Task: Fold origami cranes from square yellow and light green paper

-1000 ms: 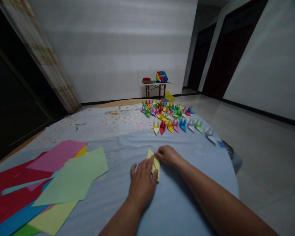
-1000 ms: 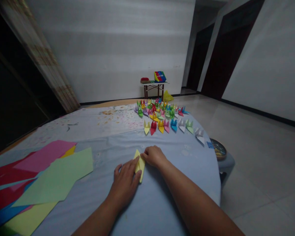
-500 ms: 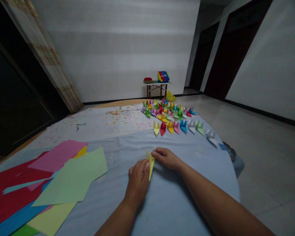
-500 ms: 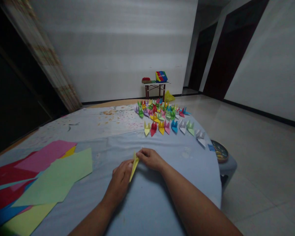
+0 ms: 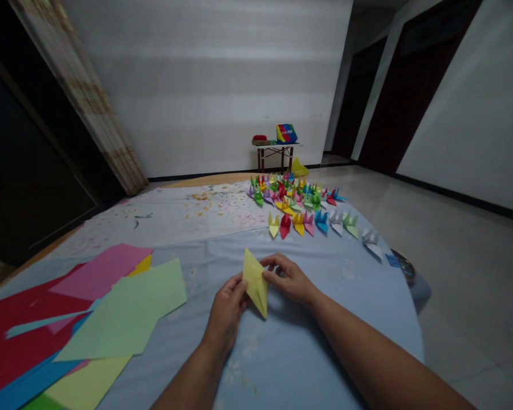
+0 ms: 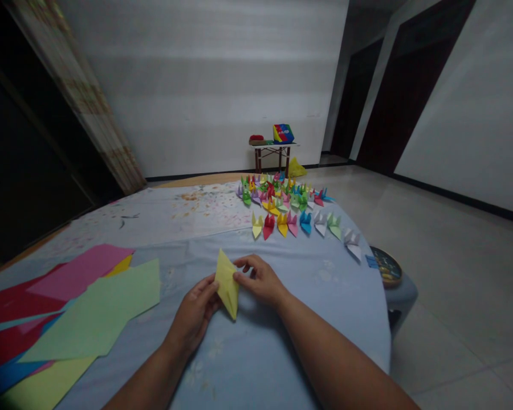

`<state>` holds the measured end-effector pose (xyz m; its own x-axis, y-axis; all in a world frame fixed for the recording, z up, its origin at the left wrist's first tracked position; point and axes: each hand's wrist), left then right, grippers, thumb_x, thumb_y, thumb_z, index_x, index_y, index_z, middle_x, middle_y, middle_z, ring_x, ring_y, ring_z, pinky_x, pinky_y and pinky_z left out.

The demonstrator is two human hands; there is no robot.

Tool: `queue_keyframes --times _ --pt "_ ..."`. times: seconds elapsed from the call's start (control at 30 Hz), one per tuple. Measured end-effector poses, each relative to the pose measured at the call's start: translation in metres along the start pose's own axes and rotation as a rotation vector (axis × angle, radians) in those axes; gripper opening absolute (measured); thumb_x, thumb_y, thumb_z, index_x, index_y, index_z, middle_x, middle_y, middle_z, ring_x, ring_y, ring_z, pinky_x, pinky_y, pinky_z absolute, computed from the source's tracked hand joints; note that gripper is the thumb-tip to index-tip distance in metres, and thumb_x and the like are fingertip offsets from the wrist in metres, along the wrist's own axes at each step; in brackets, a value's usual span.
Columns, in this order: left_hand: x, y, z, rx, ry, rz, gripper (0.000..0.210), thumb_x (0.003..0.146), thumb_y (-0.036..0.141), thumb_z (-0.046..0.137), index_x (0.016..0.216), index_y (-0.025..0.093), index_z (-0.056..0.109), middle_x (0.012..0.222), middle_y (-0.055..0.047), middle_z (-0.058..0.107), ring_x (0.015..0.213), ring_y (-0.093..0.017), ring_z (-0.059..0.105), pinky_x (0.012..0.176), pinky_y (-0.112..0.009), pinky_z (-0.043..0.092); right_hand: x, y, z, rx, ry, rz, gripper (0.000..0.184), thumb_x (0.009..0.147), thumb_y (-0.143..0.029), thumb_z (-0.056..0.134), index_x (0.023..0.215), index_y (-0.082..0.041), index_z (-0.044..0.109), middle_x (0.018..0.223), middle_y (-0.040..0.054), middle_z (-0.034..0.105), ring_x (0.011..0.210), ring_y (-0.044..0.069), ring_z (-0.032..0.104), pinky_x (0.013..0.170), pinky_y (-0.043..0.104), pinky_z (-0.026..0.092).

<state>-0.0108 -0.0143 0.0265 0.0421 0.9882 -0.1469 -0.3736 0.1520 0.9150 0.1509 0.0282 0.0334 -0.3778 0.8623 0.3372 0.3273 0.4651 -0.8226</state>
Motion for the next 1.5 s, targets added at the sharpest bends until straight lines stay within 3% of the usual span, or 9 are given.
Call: queue_keyframes --times 0.13,0.3,0.57,0.7,0.83,1.03,1.17,1.4,1.5 --pt "0.002 -0.001 -0.002 -0.119 0.009 -0.039 0.034 0.073 0.026 0.061 0.104 0.014 0.057 0.096 -0.008 0.068 0.084 -0.017 0.063 0.075 -0.029 0.049 -0.001 0.0 0.001 -0.085 0.063 -0.107 0.03 0.073 -0.031 0.062 0.099 -0.019 0.055 0.09 0.0036 0.052 0.077 0.013 0.049 0.068 0.025 0.043" --pt "0.001 -0.002 0.0 -0.137 0.03 -0.01 0.03 0.074 0.026 0.061 0.102 0.015 0.058 0.093 -0.007 0.068 0.083 -0.017 0.063 0.074 -0.027 0.049 -0.005 -0.012 0.005 -0.217 0.128 -0.215 0.051 0.064 -0.036 0.07 0.108 -0.02 0.047 0.099 0.0071 0.048 0.093 0.02 0.046 0.08 0.033 0.043" --pt "0.002 -0.004 -0.002 -0.183 0.019 0.026 0.026 0.075 0.024 0.06 0.1 0.016 0.059 0.093 -0.005 0.068 0.084 -0.015 0.062 0.072 -0.024 0.048 -0.009 -0.014 0.014 -0.215 0.016 -0.169 0.039 0.07 -0.022 0.063 0.106 -0.02 0.047 0.099 0.0068 0.045 0.086 0.016 0.048 0.077 0.03 0.045" --pt "0.004 -0.005 -0.005 -0.234 0.024 0.03 0.025 0.075 0.025 0.06 0.098 0.016 0.059 0.089 -0.005 0.068 0.082 -0.016 0.063 0.071 -0.025 0.047 -0.008 -0.009 0.015 -0.093 0.013 -0.197 0.038 0.073 -0.012 0.055 0.109 -0.021 0.048 0.097 0.0057 0.046 0.079 0.013 0.049 0.066 0.025 0.047" --pt "0.003 -0.005 -0.003 -0.195 0.019 0.079 0.025 0.078 0.03 0.057 0.099 0.017 0.056 0.091 -0.004 0.067 0.083 -0.016 0.062 0.07 -0.024 0.047 -0.007 -0.008 0.016 -0.035 0.037 -0.236 0.035 0.074 -0.007 0.049 0.105 -0.022 0.053 0.096 0.0052 0.048 0.078 0.012 0.051 0.069 0.025 0.046" --pt "0.004 -0.007 0.0 -0.06 -0.068 0.085 0.053 0.066 0.024 0.07 0.113 0.017 0.045 0.097 -0.007 0.065 0.08 -0.017 0.063 0.07 -0.025 0.047 -0.004 -0.001 0.015 -0.012 0.035 -0.23 0.023 0.075 -0.012 0.055 0.095 -0.021 0.06 0.091 0.005 0.053 0.073 0.012 0.052 0.067 0.025 0.046" --pt "0.006 -0.004 -0.003 -0.116 -0.116 0.025 0.059 0.069 0.023 0.066 0.121 0.015 0.039 0.098 -0.01 0.065 0.081 -0.018 0.063 0.071 -0.028 0.047 -0.001 0.006 0.009 -0.005 -0.003 -0.137 0.02 0.075 -0.015 0.056 0.094 -0.02 0.062 0.083 0.0031 0.054 0.066 0.01 0.051 0.061 0.023 0.044" --pt "0.003 0.001 -0.006 -0.202 -0.036 -0.043 0.059 0.068 0.012 0.057 0.124 0.017 0.037 0.089 -0.006 0.067 0.077 -0.018 0.063 0.074 -0.032 0.049 0.0 0.012 0.001 -0.063 -0.078 -0.07 0.017 0.076 -0.015 0.053 0.089 -0.019 0.065 0.08 0.002 0.053 0.063 0.009 0.049 0.058 0.021 0.041" --pt "0.002 0.003 -0.006 -0.228 -0.011 -0.035 0.061 0.066 0.009 0.054 0.124 0.02 0.039 0.085 -0.004 0.067 0.076 -0.017 0.063 0.073 -0.032 0.049 -0.002 0.009 -0.004 -0.081 -0.166 -0.107 0.025 0.075 -0.017 0.057 0.1 -0.021 0.062 0.091 0.0036 0.052 0.077 0.011 0.052 0.07 0.024 0.044"
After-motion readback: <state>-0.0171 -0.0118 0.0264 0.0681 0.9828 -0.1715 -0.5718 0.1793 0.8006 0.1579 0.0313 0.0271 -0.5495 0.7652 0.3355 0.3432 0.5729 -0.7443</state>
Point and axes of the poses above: each hand's wrist, its own x-axis towards the middle knuckle, its own z-axis out of the palm, y = z × x
